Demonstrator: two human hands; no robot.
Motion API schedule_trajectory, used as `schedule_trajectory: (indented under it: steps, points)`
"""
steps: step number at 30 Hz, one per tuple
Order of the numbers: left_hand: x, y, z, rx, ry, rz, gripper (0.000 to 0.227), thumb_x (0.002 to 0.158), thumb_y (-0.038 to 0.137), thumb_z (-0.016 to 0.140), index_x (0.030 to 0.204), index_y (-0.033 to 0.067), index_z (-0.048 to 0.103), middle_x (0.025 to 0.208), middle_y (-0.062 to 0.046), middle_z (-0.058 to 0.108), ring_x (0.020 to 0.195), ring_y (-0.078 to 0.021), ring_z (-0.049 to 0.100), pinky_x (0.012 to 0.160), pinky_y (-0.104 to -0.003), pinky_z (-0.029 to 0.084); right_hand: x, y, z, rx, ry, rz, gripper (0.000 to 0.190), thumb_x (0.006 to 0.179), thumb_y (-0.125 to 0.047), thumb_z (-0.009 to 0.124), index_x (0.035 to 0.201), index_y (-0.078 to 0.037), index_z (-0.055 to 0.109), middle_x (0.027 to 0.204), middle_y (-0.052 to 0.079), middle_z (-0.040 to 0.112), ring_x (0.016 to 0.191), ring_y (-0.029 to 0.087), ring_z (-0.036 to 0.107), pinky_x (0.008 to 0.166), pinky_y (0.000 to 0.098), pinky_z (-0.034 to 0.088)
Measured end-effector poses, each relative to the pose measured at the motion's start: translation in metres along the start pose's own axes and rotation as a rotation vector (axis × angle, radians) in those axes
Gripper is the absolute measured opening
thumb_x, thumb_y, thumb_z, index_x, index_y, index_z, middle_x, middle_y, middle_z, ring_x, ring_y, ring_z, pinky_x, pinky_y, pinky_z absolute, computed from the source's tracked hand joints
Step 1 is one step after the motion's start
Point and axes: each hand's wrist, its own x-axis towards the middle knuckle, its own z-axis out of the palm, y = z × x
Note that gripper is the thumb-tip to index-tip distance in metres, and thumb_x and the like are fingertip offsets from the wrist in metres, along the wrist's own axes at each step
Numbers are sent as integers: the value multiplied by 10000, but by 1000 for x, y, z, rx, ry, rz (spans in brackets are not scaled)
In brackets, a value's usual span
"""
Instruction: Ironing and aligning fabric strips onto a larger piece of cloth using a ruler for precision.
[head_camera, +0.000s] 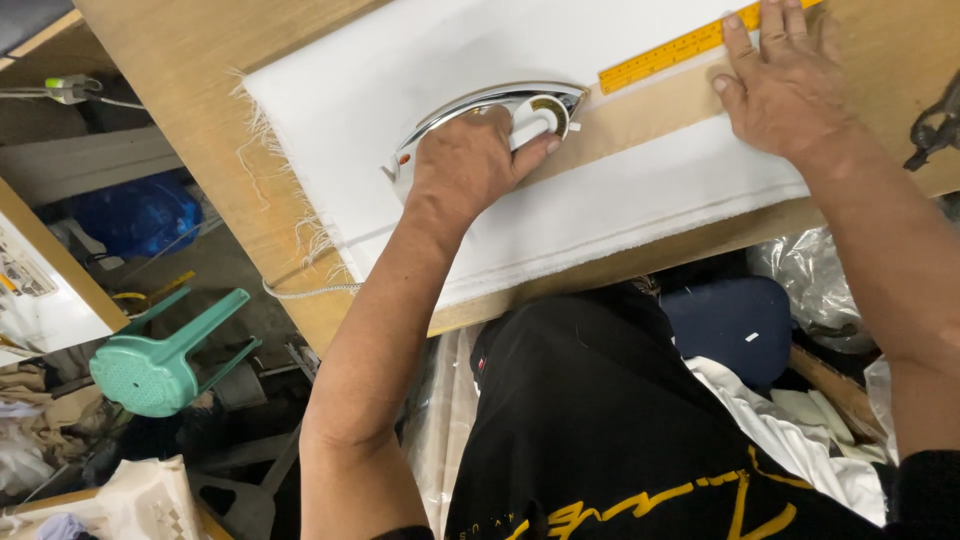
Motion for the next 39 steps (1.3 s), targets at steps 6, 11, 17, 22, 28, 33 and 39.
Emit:
schedule_trajectory:
  steps: [6,11,17,22,28,33,39]
  points:
    - [-7,0,1,-19,-33,-4,811,901,888,334,992,154,667,802,-42,727,739,-295,718,552,-439,544,3,-12,-18,-73,-132,91,698,1074,-476,171,1669,-112,179,1692,301,127,1550,459,133,1197,661,61]
    - [-17,-3,12,-21,28,2,802,902,884,346,951,157,680,758,-39,722,693,-293,711,525,-436,532,2,7,0,-11,18,14,692,1109,-424,237,1663,-14,298,1662,402,214,1508,570,216,1189,675,31]
    - [-27,-6,25,-16,72,-10,784,897,884,367,922,157,660,736,-24,716,634,-289,708,490,-433,513,2,-1,-2,-2,67,18,691,1137,-383,233,1663,59,312,1613,499,272,1501,597,207,1170,693,37]
    - [-32,-9,36,-19,118,-18,763,892,879,386,901,169,664,704,-4,705,598,-289,698,462,-427,496,3,-18,4,26,27,53,704,1131,-438,227,1669,12,290,1658,428,201,1530,559,187,1204,612,-21]
    - [-44,-13,45,43,275,15,759,901,878,401,827,162,643,599,7,642,471,-251,633,363,-390,414,3,-39,14,57,129,-27,670,1134,-355,311,1646,74,359,1610,493,284,1472,643,259,1132,737,52]
    - [-56,-18,48,58,333,19,750,895,881,424,773,167,621,530,13,584,410,-226,589,326,-376,389,6,-64,11,33,58,24,674,1106,-352,300,1643,55,308,1629,451,227,1492,604,208,1139,751,57]
    - [-73,-25,52,73,397,21,737,887,880,430,761,178,617,538,18,565,411,-228,583,322,-371,387,6,-80,27,44,116,-28,677,1106,-341,365,1646,65,342,1618,473,224,1470,642,224,1142,763,64]
